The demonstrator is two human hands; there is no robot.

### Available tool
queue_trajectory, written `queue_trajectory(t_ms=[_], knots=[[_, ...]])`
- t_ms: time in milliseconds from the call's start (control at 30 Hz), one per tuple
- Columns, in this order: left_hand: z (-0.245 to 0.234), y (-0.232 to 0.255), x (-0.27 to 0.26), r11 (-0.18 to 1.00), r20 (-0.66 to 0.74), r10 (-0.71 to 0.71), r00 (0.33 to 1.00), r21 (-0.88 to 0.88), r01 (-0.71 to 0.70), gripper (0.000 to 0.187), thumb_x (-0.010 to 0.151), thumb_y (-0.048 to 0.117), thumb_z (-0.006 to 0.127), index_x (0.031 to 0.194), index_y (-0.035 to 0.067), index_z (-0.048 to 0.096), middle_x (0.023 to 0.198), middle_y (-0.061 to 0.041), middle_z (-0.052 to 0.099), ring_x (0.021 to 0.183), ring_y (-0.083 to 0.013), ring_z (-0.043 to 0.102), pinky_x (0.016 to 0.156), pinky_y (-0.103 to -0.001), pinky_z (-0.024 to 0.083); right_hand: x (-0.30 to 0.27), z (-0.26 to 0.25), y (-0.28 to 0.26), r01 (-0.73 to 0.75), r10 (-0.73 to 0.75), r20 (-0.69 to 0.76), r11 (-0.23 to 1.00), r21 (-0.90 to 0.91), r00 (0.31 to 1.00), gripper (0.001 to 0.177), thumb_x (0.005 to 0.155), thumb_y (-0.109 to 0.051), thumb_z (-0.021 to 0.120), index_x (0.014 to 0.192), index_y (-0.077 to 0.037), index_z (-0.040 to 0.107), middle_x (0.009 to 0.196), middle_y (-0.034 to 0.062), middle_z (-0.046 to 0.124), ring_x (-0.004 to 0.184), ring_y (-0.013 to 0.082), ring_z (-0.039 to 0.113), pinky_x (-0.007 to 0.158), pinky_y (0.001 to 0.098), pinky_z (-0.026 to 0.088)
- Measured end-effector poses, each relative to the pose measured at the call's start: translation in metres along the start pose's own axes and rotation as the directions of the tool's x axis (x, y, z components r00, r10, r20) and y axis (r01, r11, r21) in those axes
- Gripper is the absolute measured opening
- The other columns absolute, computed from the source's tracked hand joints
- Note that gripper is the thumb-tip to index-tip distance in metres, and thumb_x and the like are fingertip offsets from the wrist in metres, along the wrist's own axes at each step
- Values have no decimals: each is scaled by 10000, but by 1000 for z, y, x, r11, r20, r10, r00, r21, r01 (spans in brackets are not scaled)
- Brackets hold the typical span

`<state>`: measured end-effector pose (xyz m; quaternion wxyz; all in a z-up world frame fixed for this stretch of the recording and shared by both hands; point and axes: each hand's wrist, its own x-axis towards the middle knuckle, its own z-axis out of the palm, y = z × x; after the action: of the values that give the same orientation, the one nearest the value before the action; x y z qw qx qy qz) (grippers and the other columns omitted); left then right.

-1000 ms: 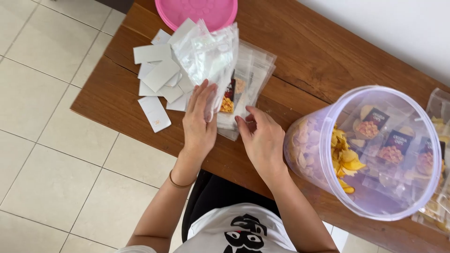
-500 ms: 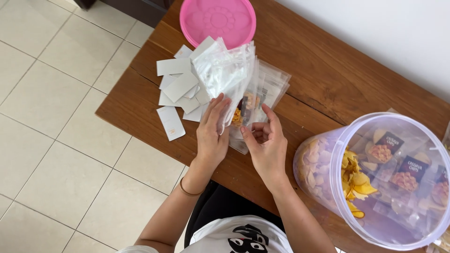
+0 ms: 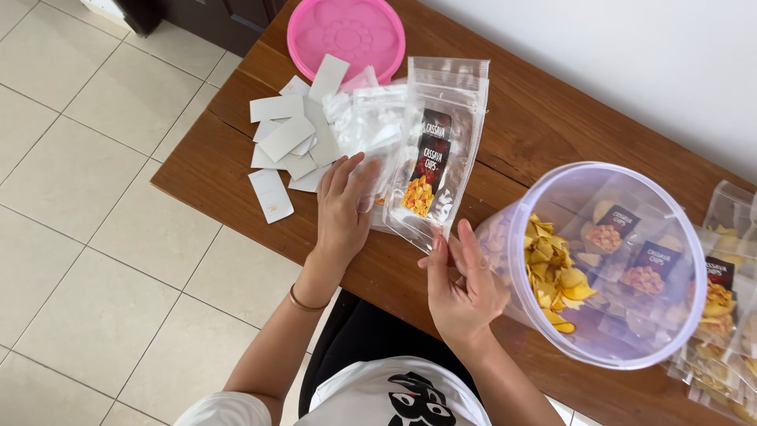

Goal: Packing cassava chips from a large bowl into small plastic bags for sale.

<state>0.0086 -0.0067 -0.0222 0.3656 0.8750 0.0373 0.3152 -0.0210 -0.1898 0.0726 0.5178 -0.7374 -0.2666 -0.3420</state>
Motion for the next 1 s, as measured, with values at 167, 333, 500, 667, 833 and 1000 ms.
queue_trajectory(t_ms=[167,333,500,667,833,1000], knots=[[-11,18,-1,963,76,184,980,184,-195,678,746,503,452,1291,160,662,1493,-93,494,1470,-433,330,1175,-690,77,-18,-20,-23,-156,168,-27,956,250,985,398,919,126,680,1300,116,563,981,269,752,738,248,763,538,272,665],[-38,58,6,986,-72,140,988,102,-133,539,925,-14,558,1338,307,691,1562,-16,486,1557,-290,234,1221,-539,-104,-21,-20,-18,-256,261,50,859,444,964,362,915,120,664,1263,149,568,1010,324,745,551,249,764,492,295,639],[-58,39,10,594,4,-258,966,-788,162,502,1108,372,348,1460,65,532,1302,-187,637,1132,-285,685,1020,-366,491,-27,-8,-4,-511,517,140,699,501,844,346,939,37,721,1249,25,567,956,252,773,513,114,647,495,233,554],[-62,50,16,475,258,-354,899,-778,411,894,870,38,820,1569,50,264,1222,-212,603,730,-134,707,751,-257,608,-22,11,15,-616,632,167,603,506,756,518,770,56,881,1204,14,602,836,144,738,591,50,582,562,189,515],[-71,51,29,371,268,-342,901,-842,391,1064,852,-104,788,1611,168,93,1570,-317,326,901,-286,791,873,-318,666,-21,17,31,-755,715,330,419,504,617,415,761,-17,904,1142,0,740,718,24,619,603,31,527,577,174,496],[-71,37,41,408,320,-288,903,-812,418,1061,964,-83,694,1659,231,-44,1287,-293,699,929,-260,800,827,-271,667,-33,24,45,-719,733,287,376,584,617,147,1000,-136,716,980,-4,777,755,41,579,580,72,450,562,226,437]])
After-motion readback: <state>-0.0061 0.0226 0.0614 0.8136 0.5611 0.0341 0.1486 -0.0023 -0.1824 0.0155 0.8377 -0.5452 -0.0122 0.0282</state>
